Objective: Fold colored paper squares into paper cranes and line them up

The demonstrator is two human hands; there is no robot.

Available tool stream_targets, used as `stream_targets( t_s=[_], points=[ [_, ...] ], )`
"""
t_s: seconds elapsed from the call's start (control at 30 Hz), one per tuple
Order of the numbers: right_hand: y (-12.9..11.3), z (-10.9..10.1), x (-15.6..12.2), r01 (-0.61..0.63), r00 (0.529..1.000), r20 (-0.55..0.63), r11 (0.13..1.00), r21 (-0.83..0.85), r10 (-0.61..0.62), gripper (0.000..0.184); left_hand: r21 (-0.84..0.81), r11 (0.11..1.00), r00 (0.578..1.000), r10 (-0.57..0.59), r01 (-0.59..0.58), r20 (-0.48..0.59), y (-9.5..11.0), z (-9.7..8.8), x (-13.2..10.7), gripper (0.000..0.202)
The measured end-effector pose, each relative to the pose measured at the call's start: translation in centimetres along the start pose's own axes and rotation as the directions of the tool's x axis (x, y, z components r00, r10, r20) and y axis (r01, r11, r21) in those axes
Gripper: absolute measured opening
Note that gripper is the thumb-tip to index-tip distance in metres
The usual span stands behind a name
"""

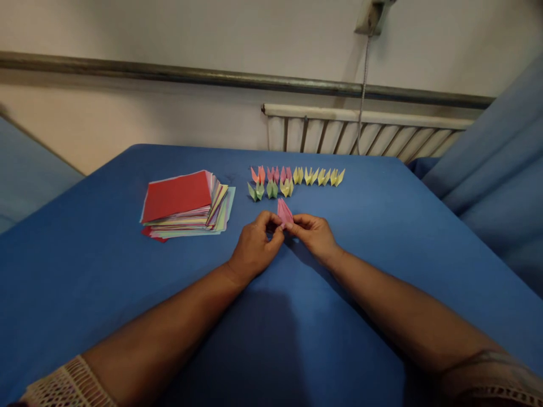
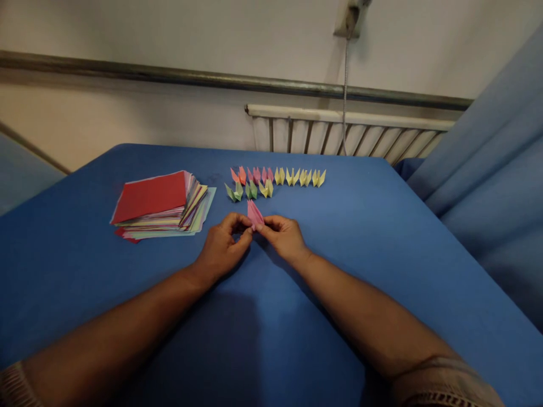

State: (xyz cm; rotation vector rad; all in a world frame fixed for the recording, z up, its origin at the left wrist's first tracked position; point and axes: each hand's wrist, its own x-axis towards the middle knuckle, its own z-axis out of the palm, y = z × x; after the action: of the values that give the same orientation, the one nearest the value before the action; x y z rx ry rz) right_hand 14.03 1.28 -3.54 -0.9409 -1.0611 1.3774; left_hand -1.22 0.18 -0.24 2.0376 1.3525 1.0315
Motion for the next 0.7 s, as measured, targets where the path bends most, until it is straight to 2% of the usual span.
stream_targets(
  t_s=[0.2, 0.37, 0.47, 0.6, 0.7],
  points=[
    [-0.40, -0.44, 0.04, -0.198, 0.978, 0.113, 0.946, 0.258, 0.174, 0.023, -0.167, 0.986, 0.999, -0.031, 0.024, -0.035, -0.31, 0.46, 0.05, 0.008],
    [-0.56, -0.72, 0.02, -0.309, 0.948, 0.185, 0.882, 0.357, 0.258, 0.021, -0.300, 0.953, 0.996, -0.055, 0.030, -0.073, -0.48, 0.82, 0.10, 0.014],
    [-0.48, -0.64, -0.09, -0.315, 0.946, 0.198, 0.876, 0.366, 0.258, 0.018, -0.346, 0.937, 0.993, -0.090, 0.058, -0.077, -0.49, 0.88, 0.19, 0.022],
    [-0.31, -0.45, -0.23, -0.267, 0.958, 0.202, 0.893, 0.362, 0.205, 0.015, -0.313, 0.945, 0.990, -0.119, 0.092, -0.069, -0.43, 0.83, 0.24, 0.039],
    [-0.36, -0.45, -0.25, -0.268, 0.958, 0.202, 0.891, 0.366, 0.205, 0.017, -0.319, 0.942, 0.989, -0.137, 0.110, -0.064, -0.47, 0.84, 0.30, 0.037]
  ],
)
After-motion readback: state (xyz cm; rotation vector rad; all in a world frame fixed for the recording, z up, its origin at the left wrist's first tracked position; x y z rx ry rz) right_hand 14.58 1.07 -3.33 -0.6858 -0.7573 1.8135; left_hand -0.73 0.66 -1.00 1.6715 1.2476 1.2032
